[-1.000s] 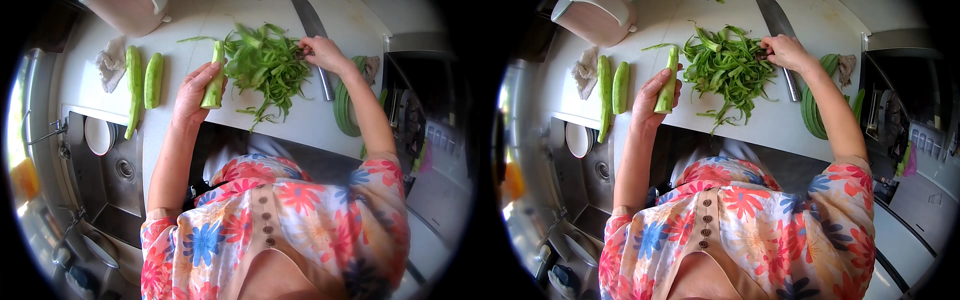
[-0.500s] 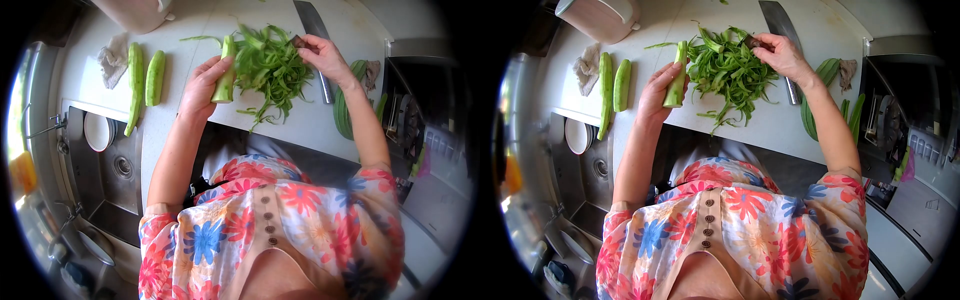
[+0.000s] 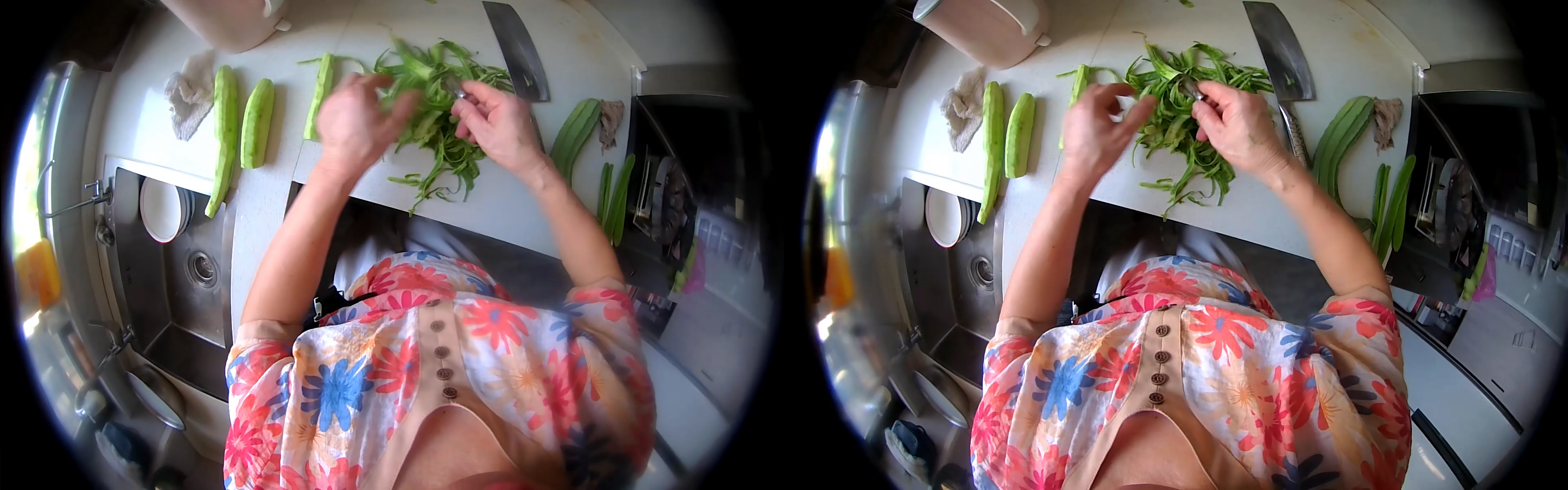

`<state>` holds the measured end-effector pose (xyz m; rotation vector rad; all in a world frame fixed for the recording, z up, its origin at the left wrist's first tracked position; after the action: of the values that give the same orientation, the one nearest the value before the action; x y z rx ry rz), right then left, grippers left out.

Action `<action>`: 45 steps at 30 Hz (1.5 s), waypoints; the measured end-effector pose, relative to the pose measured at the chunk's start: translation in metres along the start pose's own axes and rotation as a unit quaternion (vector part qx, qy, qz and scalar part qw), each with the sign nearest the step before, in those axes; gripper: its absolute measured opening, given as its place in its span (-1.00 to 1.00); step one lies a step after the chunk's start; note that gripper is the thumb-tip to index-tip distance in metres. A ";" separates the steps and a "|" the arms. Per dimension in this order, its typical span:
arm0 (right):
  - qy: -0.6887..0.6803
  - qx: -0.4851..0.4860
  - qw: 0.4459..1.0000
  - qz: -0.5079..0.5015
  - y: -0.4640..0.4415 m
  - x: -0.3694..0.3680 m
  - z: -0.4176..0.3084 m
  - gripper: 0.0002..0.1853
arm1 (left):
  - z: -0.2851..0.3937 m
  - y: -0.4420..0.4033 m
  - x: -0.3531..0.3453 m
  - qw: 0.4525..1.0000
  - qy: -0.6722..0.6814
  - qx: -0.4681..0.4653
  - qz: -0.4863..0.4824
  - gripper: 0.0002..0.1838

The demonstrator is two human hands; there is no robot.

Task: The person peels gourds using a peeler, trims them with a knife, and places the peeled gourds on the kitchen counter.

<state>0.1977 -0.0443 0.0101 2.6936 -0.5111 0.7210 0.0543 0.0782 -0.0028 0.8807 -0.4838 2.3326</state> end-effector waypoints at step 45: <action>-0.353 -0.178 0.841 -0.369 0.073 -0.051 0.043 -0.78 | -0.009 0.008 -0.013 0.986 -0.090 -0.044 -0.136 -0.83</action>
<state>0.1445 -0.1120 -0.0376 2.4029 0.2575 -0.5457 0.0527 0.0714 -0.0193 1.0512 -0.5026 1.9807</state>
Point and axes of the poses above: each hand's wrist, its own y-axis away from the middle knuckle, its own x-axis out of the back of the hand, z = x × y, the point moved 4 cm from there along -y, towards the middle knuckle, and after that the axes turned 4 degrees about y, right-handed, at the moved point
